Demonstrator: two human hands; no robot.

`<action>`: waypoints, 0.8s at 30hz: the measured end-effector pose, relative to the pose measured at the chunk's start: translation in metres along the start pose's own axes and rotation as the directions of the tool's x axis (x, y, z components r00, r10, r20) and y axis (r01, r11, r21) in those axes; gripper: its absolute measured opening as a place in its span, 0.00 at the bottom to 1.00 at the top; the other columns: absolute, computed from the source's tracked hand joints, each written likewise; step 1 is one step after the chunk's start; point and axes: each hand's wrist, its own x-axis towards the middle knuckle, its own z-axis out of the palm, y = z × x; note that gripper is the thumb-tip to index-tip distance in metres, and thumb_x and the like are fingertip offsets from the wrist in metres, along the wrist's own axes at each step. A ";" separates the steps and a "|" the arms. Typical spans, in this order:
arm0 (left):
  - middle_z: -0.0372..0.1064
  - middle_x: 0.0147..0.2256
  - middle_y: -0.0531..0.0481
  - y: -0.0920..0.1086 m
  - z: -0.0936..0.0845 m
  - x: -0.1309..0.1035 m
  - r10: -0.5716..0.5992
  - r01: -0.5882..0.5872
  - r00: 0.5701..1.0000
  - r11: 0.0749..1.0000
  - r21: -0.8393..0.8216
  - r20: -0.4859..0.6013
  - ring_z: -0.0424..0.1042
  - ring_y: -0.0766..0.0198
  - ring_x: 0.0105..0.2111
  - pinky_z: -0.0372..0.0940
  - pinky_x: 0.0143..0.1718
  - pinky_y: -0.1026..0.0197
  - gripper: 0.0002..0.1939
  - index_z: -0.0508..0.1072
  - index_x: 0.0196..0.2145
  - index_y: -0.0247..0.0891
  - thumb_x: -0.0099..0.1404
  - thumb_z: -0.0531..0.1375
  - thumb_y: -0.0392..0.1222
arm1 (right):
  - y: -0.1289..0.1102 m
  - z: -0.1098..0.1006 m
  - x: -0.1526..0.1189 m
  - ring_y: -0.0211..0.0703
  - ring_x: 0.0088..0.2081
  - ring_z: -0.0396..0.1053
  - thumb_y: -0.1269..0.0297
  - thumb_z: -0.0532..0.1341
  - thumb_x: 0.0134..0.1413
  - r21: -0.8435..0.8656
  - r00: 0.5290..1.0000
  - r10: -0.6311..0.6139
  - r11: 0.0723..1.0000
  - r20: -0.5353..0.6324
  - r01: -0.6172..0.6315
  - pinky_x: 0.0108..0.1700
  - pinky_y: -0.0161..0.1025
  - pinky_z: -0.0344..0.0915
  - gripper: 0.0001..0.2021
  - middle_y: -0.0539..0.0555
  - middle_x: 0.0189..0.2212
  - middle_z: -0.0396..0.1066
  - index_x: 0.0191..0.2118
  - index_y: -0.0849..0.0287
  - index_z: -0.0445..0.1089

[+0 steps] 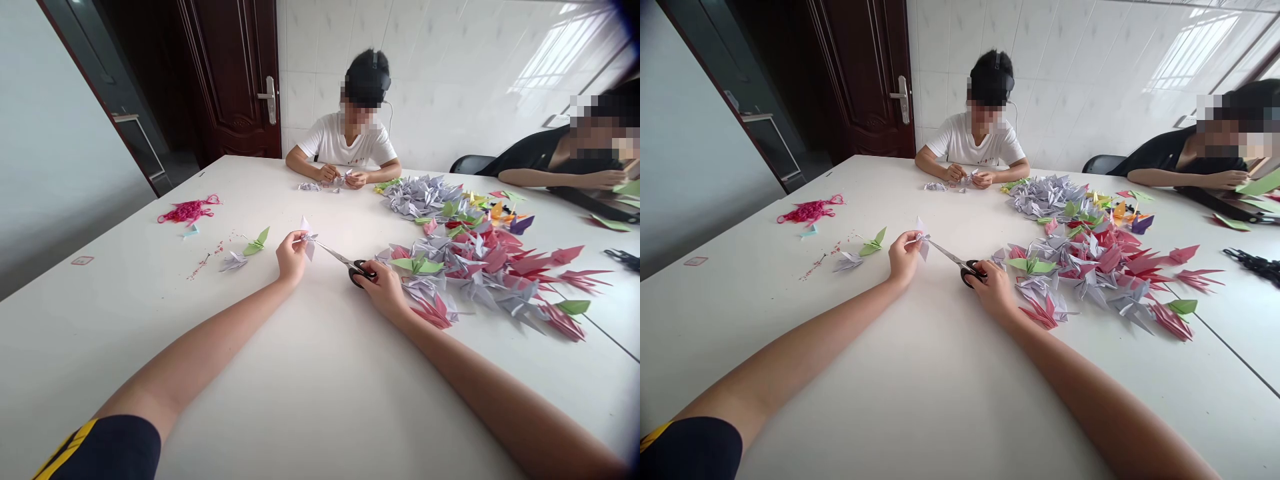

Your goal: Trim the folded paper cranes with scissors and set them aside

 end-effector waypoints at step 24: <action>0.76 0.44 0.46 -0.002 0.000 -0.002 0.053 -0.046 0.991 0.998 -0.052 0.124 0.74 0.62 0.42 0.70 0.45 0.60 0.19 0.79 0.35 0.38 0.58 0.51 0.25 | 0.001 -0.003 0.001 0.41 0.27 0.63 0.53 0.63 0.49 -0.012 0.996 -0.025 1.000 0.080 0.026 0.32 0.39 0.57 0.11 0.51 0.29 0.71 0.30 0.56 0.70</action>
